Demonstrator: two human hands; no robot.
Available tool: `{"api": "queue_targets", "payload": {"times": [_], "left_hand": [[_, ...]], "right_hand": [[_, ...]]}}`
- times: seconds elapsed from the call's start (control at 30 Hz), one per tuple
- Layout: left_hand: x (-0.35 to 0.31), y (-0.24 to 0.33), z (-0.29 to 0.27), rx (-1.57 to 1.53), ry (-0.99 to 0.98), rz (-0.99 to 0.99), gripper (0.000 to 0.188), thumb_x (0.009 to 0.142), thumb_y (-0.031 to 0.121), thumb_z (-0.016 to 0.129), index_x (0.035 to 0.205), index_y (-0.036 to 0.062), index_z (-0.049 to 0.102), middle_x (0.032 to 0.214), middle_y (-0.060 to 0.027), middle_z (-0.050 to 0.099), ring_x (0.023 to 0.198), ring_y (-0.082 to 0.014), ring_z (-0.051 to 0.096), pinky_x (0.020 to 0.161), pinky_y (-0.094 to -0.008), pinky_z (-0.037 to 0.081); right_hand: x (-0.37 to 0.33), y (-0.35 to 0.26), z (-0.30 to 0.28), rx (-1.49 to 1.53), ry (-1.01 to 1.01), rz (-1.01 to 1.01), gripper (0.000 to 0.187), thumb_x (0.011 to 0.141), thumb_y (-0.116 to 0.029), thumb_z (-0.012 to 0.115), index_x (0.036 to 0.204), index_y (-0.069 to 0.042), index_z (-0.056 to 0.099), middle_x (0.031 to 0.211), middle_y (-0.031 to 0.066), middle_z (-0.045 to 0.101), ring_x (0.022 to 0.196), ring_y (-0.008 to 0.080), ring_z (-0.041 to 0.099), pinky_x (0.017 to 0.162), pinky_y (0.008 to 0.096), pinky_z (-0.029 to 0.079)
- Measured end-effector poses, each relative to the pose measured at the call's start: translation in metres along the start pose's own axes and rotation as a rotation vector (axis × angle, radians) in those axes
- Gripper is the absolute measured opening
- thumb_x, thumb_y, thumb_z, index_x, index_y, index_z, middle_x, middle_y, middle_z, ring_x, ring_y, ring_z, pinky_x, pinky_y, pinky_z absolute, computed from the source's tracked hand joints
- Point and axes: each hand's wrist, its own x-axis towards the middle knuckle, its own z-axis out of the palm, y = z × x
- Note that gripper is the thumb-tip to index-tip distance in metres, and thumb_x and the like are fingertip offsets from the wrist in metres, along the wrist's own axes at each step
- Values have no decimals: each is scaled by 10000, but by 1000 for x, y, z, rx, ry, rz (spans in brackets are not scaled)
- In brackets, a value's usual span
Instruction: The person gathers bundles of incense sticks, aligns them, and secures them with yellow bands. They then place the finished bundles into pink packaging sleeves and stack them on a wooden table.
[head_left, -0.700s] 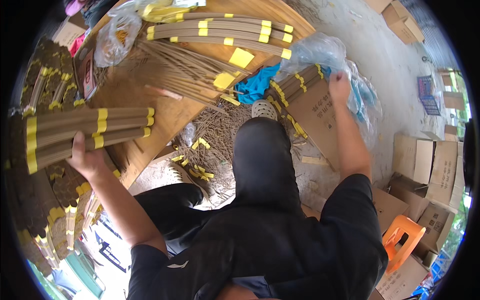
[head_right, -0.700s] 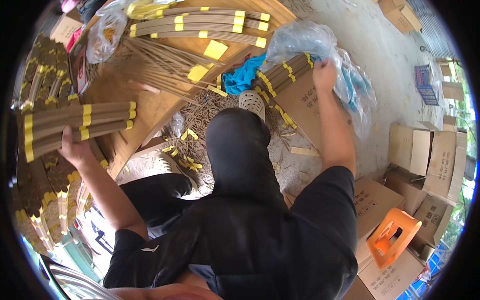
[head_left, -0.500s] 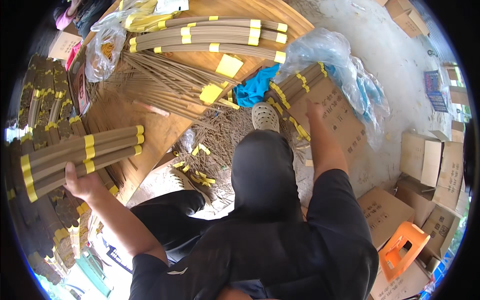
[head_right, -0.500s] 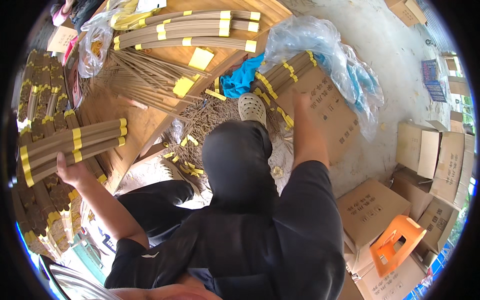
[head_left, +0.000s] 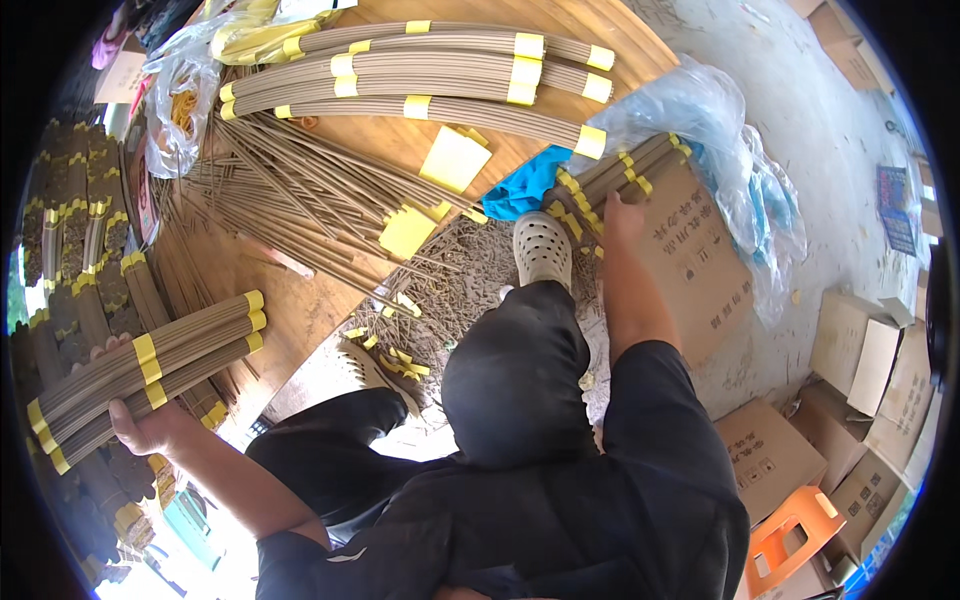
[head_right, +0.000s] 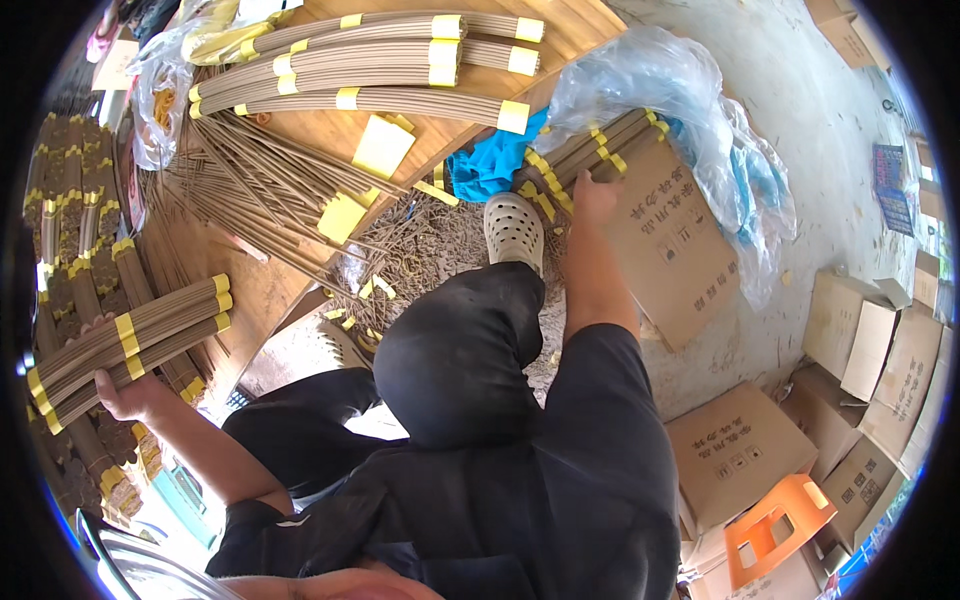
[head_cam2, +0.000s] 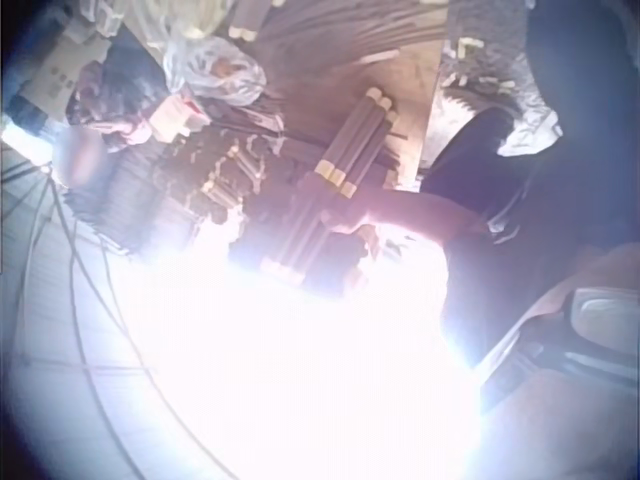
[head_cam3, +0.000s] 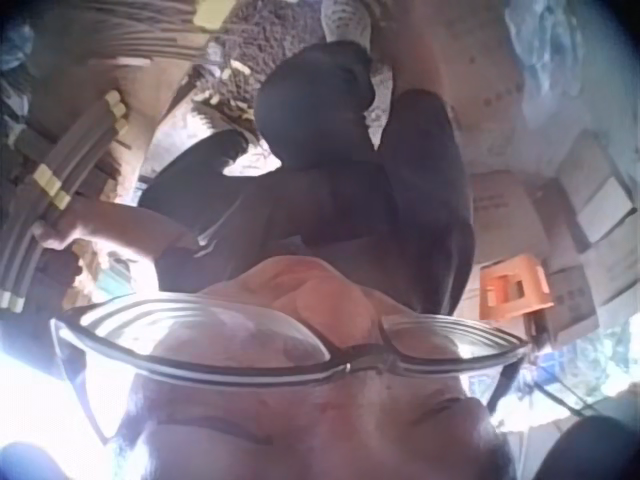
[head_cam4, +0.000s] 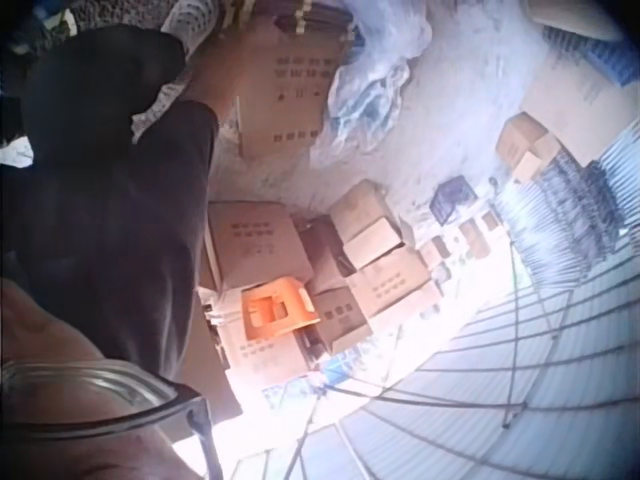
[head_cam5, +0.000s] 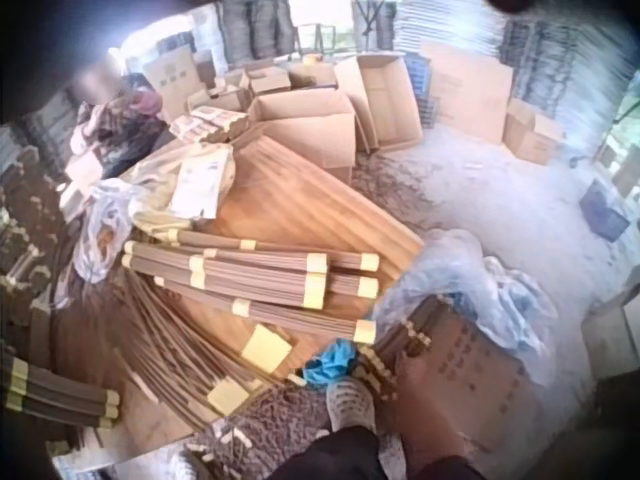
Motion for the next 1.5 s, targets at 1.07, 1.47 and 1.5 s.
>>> {"api": "queue_targets", "payload": {"times": [1.07,1.47,1.5], "left_hand": [[1,28,47,-42,-130,-68,637,732,200,785,1269,-35,536,1045,-183,700,961,-310,721,841,-428,592],[-6,28,44,-75,-99,-117,650,726,172,825,1289,-6,553,1123,-90,681,1040,-203,652,939,-361,514],[-8,31,46,-76,-72,-125,629,727,151,830,1280,2,570,1138,-74,672,1060,-188,630,958,-355,497]], "right_hand": [[94,-139,18,-16,-110,-457,682,888,-385,696,1397,36,525,1367,209,582,1240,305,559,1028,413,459],[-16,-15,-140,297,-147,-389,585,910,-265,704,1388,26,535,1340,184,593,1181,269,583,976,392,492],[-37,-11,-164,359,-164,-375,577,912,-255,704,1387,25,536,1338,182,594,1176,266,585,972,390,495]]}}
